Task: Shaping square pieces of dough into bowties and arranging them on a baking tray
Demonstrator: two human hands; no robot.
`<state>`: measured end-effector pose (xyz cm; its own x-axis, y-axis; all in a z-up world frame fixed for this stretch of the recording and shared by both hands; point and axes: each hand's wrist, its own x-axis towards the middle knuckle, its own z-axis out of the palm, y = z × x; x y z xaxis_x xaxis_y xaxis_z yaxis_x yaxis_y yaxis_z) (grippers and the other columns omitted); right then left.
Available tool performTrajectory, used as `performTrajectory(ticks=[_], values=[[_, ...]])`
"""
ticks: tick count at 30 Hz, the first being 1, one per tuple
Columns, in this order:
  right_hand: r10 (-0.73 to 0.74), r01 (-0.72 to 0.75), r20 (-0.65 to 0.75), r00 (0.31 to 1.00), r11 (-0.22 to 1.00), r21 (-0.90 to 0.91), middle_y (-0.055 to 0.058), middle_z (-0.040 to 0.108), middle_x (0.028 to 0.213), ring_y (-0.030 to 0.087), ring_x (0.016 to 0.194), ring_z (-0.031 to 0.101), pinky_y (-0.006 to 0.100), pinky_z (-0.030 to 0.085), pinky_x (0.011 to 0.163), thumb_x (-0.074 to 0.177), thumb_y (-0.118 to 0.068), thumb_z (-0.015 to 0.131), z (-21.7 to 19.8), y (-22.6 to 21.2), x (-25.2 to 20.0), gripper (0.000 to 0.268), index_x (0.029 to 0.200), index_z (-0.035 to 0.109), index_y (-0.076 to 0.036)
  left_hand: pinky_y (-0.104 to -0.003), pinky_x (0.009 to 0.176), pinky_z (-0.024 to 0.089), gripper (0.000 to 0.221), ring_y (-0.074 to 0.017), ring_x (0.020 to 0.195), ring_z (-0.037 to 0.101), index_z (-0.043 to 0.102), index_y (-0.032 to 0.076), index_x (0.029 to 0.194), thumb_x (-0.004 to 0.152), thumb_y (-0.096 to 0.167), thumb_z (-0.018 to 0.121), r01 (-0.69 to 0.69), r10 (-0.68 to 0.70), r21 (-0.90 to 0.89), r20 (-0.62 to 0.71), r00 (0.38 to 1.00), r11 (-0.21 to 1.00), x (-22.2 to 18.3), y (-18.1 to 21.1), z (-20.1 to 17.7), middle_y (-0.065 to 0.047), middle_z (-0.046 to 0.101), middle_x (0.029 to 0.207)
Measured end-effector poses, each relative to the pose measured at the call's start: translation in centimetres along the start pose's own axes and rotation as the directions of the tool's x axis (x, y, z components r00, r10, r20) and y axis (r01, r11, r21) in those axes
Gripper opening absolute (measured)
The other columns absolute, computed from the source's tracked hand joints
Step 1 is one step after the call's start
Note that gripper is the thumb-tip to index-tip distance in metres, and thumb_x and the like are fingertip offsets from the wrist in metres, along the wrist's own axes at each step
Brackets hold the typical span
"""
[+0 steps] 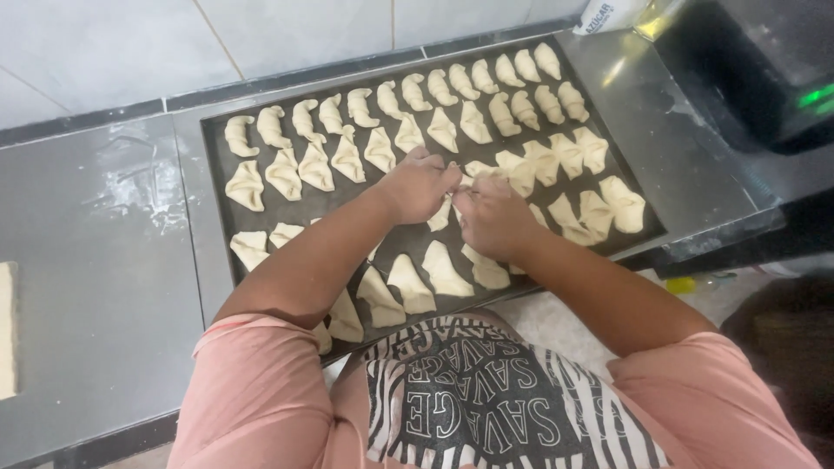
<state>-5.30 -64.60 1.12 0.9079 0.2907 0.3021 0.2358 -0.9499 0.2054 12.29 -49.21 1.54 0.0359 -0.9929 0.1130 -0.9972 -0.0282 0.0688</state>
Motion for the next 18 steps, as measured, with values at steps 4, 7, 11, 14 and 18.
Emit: performTrajectory(ticks=[4, 7, 11, 14, 18], values=[[0.018, -0.018, 0.027, 0.999, 1.000, 0.001, 0.011, 0.061, 0.077, 0.030, 0.088, 0.058, 0.045, 0.043, 0.081, 0.077, -0.033, 0.066, -0.9, -1.7, 0.2, 0.029, 0.095, 0.064, -0.010, -0.041, 0.105, 0.038, 0.023, -0.0182, 0.112, 0.064, 0.052, 0.016, 0.118, 0.098, 0.026, 0.048, 0.020, -0.021, 0.013, 0.051, 0.999, 1.000, 0.0, 0.9, -0.9, -0.004, 0.075, 0.097], [0.021, -0.021, 0.004, 1.000, 1.000, 0.015, 0.012, 0.061, 0.078, 0.029, 0.089, 0.057, 0.044, 0.042, 0.083, 0.077, -0.034, 0.064, 0.4, -2.3, 0.3, 0.034, 0.098, 0.064, -0.008, -0.040, 0.104, 0.038, 0.021, -0.0194, 0.110, 0.064, 0.053, 0.018, 0.116, 0.099, 0.027, 0.047, 0.053, -0.051, -0.017, 0.077, 0.996, 0.998, -0.2, 1.5, -1.7, -0.004, 0.074, 0.097], [0.013, -0.010, -0.058, 0.998, 0.998, 0.058, 0.014, 0.059, 0.078, 0.030, 0.091, 0.056, 0.044, 0.041, 0.085, 0.077, -0.029, 0.059, 2.3, -2.4, 0.3, 0.031, 0.098, 0.062, -0.005, -0.042, 0.102, 0.036, 0.021, -0.0196, 0.112, 0.062, 0.054, 0.019, 0.116, 0.100, 0.029, 0.046, 0.042, -0.046, 0.040, 0.111, 0.993, 0.998, -0.4, 1.6, -2.6, -0.004, 0.074, 0.094], [0.026, -0.026, -0.072, 0.997, 1.000, -0.003, 0.011, 0.059, 0.079, 0.028, 0.097, 0.056, 0.043, 0.041, 0.085, 0.075, -0.030, 0.060, 0.9, -1.8, 0.5, 0.034, 0.101, 0.062, -0.008, -0.042, 0.101, 0.035, 0.021, -0.0186, 0.114, 0.061, 0.056, 0.020, 0.118, 0.099, 0.024, 0.047, 0.077, -0.079, 0.023, 0.140, 0.987, 0.997, -0.2, 1.9, -3.4, 0.000, 0.075, 0.099], [0.298, -0.403, 0.418, 0.858, 0.896, 0.188, 0.011, 0.068, 0.102, 0.030, 0.124, 0.052, 0.049, 0.029, 0.104, 0.088, -0.033, 0.059, -4.9, -1.5, 2.4, 0.038, 0.121, 0.061, -0.014, -0.043, 0.100, 0.035, 0.022, -0.0191, 0.117, 0.061, 0.056, 0.023, 0.121, 0.100, 0.027, 0.049, 0.198, -0.175, -0.151, 0.153, 0.973, 0.969, 0.0, 1.3, -2.4, 0.006, 0.075, 0.103]])
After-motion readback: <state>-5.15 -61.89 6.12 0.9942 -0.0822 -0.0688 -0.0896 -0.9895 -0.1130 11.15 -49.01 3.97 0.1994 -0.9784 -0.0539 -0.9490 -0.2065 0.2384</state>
